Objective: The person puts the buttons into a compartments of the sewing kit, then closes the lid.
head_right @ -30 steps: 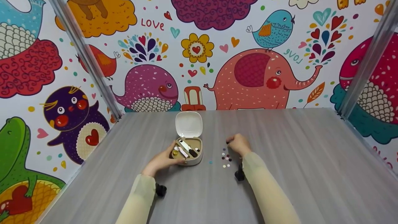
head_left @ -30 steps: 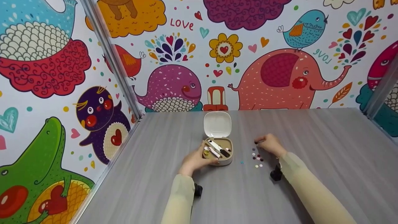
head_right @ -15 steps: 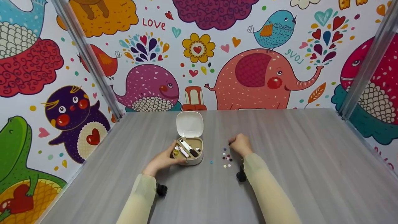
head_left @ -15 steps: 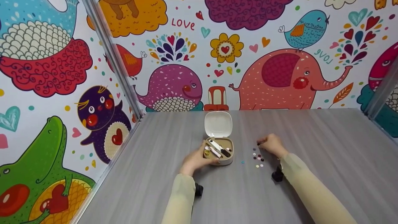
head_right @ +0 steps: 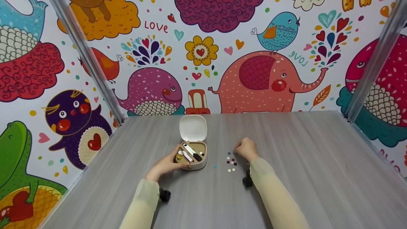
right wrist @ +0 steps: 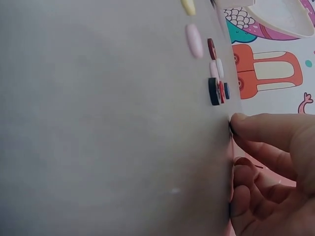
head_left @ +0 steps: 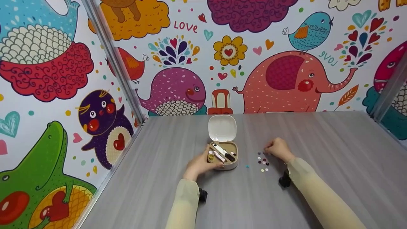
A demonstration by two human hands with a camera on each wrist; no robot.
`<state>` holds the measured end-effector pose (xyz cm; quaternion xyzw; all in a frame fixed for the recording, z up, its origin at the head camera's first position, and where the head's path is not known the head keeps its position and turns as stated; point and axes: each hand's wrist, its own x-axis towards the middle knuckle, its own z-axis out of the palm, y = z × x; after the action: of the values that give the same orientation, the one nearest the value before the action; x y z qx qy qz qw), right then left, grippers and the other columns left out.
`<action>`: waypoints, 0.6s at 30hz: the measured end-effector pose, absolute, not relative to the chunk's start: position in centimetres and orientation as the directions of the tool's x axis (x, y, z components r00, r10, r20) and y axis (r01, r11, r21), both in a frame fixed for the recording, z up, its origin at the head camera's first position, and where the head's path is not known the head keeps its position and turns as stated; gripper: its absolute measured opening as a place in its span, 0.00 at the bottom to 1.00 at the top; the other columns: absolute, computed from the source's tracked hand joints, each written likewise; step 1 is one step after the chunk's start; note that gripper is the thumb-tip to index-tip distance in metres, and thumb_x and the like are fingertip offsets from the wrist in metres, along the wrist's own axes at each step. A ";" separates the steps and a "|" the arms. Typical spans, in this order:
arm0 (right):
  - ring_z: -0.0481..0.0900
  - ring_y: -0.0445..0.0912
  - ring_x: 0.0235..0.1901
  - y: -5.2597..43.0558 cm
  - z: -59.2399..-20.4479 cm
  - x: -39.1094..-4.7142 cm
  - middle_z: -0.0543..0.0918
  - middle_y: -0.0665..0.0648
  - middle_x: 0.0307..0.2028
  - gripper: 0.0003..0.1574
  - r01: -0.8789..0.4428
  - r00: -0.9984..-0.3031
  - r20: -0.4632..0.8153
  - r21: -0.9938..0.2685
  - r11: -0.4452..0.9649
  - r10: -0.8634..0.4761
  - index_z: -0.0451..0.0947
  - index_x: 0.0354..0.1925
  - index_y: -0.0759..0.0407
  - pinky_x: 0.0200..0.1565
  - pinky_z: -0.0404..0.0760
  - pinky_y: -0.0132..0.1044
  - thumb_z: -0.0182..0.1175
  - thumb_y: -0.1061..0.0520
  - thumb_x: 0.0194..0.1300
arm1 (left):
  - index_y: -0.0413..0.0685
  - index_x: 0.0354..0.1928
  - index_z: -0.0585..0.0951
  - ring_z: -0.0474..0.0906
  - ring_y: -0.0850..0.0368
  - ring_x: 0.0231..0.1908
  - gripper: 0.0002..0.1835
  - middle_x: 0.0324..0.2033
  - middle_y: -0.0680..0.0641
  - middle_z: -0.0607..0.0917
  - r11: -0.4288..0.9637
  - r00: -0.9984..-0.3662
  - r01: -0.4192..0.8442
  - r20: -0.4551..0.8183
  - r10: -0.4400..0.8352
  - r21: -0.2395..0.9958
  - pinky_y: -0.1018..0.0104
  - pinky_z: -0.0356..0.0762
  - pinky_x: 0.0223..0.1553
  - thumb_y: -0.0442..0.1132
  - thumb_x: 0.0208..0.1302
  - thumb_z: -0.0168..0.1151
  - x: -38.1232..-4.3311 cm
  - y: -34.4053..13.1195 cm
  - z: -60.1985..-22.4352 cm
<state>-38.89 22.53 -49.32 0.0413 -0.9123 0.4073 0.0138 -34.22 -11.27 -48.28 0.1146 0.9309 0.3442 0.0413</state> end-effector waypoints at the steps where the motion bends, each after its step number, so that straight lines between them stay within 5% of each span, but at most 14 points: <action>1: 0.71 0.41 0.19 22.6 -49.4 -38.8 0.78 0.50 0.18 0.04 -0.090 -0.996 0.063 -0.744 0.662 -0.065 0.85 0.27 0.67 0.20 0.69 0.33 0.68 0.65 0.51 | 0.46 0.76 0.51 0.71 0.36 0.59 0.59 0.63 0.31 0.70 0.737 -0.971 0.182 -0.001 0.240 0.651 0.44 0.69 0.56 0.66 0.50 0.68 -34.2 -11.3 -48.3; 18: 0.60 0.39 0.12 23.6 -48.3 -38.2 0.67 0.45 0.11 0.11 -0.074 -0.997 0.048 -0.794 0.603 -0.059 0.79 0.17 0.63 0.16 0.57 0.32 0.64 0.62 0.54 | 0.44 0.76 0.50 0.69 0.37 0.61 0.59 0.65 0.32 0.67 0.733 -0.969 0.174 -0.020 0.248 0.658 0.45 0.67 0.58 0.65 0.51 0.68 -34.1 -11.4 -48.2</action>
<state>-38.19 23.56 -48.32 0.0372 -0.8952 0.4440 0.0086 -34.12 -11.36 -48.19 0.1134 0.9293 0.3474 0.0531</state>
